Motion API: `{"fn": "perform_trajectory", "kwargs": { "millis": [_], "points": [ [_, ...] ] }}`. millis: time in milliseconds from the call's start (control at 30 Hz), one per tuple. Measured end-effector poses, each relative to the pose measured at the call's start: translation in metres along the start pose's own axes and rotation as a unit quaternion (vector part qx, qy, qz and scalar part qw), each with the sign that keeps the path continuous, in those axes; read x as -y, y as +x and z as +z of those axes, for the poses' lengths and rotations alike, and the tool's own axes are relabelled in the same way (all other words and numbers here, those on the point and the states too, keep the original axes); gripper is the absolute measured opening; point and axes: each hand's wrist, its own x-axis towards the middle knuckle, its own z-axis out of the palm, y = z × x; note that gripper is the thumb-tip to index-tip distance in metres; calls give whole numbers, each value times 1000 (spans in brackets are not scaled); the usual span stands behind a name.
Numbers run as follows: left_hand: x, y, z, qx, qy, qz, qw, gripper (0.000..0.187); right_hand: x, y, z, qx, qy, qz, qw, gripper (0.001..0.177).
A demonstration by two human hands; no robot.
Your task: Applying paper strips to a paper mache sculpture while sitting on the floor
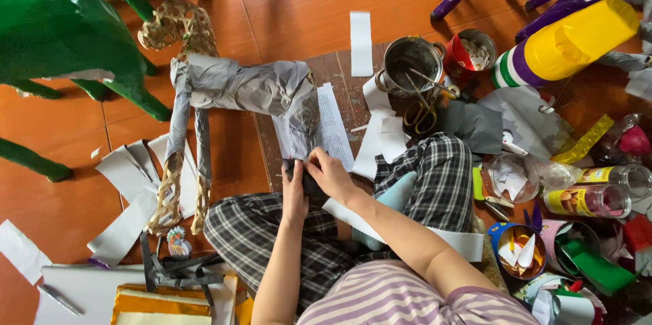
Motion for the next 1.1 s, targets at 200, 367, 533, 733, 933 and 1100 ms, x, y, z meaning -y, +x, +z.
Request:
{"fn": "perform_trajectory", "kwargs": {
  "millis": [200, 367, 533, 733, 933, 1100],
  "points": [
    [9, 32, -7, 69, 66, 9, 995, 75, -6, 13, -1, 13, 6, 61, 998, 19],
    [-44, 1, 25, 111, 162, -63, 978, 99, -14, 22, -7, 41, 10, 56, 998, 20],
    [-27, 10, 14, 94, 159, -46, 982, 102, -48, 34, -2, 91, 10, 63, 994, 17],
    [-35, 4, 20, 86, 126, -56, 987, 115, -13, 18, -42, 85, 15, 39, 996, 20],
    [7, 38, -1, 100, 90, -80, 988, 102, -57, -21, -89, 46, 27, 100, 994, 19],
    [9, 42, -2, 112, 42, -135, 984, 103, -102, -77, -74, 179, 228, 202, 936, 42]
  ]
}}
